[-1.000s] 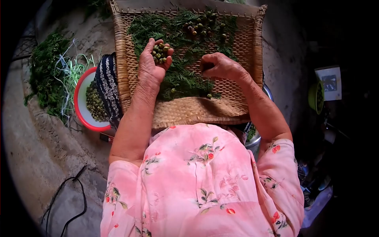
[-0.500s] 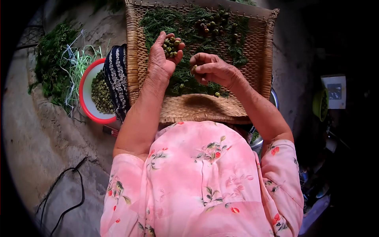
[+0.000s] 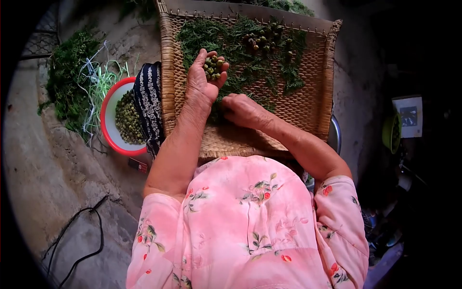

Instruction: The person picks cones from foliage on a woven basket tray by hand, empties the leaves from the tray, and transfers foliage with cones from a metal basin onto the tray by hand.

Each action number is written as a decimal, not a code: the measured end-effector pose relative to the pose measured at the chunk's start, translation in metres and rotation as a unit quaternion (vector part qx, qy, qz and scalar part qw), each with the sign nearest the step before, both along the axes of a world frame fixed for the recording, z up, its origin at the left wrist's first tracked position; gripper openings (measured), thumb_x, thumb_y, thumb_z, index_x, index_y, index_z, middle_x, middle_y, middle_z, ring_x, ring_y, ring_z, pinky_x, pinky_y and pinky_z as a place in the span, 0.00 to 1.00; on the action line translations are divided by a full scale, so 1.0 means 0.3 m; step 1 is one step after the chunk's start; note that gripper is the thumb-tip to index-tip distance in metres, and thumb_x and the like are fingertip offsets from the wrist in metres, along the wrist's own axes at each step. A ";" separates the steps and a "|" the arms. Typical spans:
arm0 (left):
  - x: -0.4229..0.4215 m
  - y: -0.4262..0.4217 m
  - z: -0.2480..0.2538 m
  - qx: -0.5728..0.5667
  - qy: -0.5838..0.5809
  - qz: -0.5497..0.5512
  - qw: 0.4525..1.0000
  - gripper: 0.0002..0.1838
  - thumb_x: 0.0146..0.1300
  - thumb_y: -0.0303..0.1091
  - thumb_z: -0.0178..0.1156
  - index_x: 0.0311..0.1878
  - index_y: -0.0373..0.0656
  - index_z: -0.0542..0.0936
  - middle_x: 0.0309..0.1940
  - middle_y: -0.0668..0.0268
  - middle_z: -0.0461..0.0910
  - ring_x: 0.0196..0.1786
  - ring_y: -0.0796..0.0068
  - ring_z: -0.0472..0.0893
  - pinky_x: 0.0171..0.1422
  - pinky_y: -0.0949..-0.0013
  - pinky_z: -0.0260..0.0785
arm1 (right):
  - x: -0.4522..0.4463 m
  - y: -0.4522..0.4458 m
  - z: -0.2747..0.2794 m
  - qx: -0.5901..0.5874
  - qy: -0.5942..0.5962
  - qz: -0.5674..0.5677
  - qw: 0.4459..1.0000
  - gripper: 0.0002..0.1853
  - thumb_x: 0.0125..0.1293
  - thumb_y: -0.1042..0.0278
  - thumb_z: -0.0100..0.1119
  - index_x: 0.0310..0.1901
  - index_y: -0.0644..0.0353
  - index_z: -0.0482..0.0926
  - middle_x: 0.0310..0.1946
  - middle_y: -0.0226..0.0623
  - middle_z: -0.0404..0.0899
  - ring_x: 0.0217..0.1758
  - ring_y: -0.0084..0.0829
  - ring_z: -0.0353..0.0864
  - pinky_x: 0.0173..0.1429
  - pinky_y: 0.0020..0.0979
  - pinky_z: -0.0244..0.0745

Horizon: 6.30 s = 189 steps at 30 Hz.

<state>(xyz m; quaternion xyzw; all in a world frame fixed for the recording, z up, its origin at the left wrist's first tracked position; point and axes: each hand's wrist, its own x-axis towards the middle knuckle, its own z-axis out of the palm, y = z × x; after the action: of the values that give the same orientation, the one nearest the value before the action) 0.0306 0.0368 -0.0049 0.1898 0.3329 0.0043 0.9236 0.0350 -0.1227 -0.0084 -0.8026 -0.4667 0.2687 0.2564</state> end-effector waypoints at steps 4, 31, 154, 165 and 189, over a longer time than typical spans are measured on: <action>-0.003 -0.005 0.011 -0.012 -0.014 0.021 1.000 0.14 0.64 0.48 0.53 0.37 0.47 0.76 0.32 0.65 0.79 0.34 0.66 0.80 0.29 0.67 0.75 | 0.085 -0.025 0.086 0.122 0.441 -0.294 0.839 0.12 0.55 0.67 0.61 0.37 0.66 0.74 0.25 0.36 0.77 0.30 0.28 0.79 0.28 0.29 0.73; -0.021 -0.241 0.069 0.785 -0.133 0.106 0.596 0.06 0.49 0.28 0.62 0.32 0.40 0.78 0.31 0.60 0.76 0.38 0.60 0.76 0.50 0.60 0.66 | 0.038 0.150 0.013 0.540 0.759 -0.175 0.318 0.13 0.70 0.53 0.43 0.34 0.51 0.71 0.31 0.26 0.66 0.36 0.23 0.65 0.43 0.24 0.65; -0.012 -0.177 0.000 0.198 0.048 -0.089 0.975 0.06 0.62 0.35 0.58 0.38 0.45 0.77 0.24 0.71 0.77 0.24 0.81 0.75 0.24 0.80 0.69 | 0.186 -0.286 0.209 0.581 0.605 -0.454 0.301 0.13 0.64 0.54 0.53 0.34 0.56 0.73 0.26 0.34 0.75 0.26 0.30 0.74 0.19 0.26 0.61; 0.100 -0.281 0.040 0.397 -0.067 -0.315 0.860 0.09 0.63 0.35 0.56 0.42 0.41 0.76 0.24 0.71 0.74 0.21 0.83 0.71 0.22 0.79 0.61 | 0.165 -0.292 0.273 0.601 0.590 -0.463 0.277 0.12 0.66 0.55 0.51 0.34 0.55 0.74 0.26 0.34 0.75 0.26 0.31 0.74 0.20 0.28 0.62; 0.314 -0.381 -0.178 0.684 -0.149 -0.219 0.679 0.07 0.56 0.34 0.54 0.33 0.41 0.75 0.30 0.53 0.76 0.35 0.51 0.77 0.39 0.58 0.69 | 0.138 -0.278 0.263 0.583 0.624 -0.441 0.277 0.12 0.67 0.54 0.48 0.33 0.53 0.73 0.27 0.34 0.75 0.26 0.29 0.73 0.18 0.26 0.61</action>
<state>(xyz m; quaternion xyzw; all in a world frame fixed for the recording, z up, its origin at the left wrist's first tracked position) 0.1248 -0.0774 -0.0585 0.8333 0.0445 0.0571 0.5481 0.0765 -0.2060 0.0707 -0.1108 0.2277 0.1904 0.9485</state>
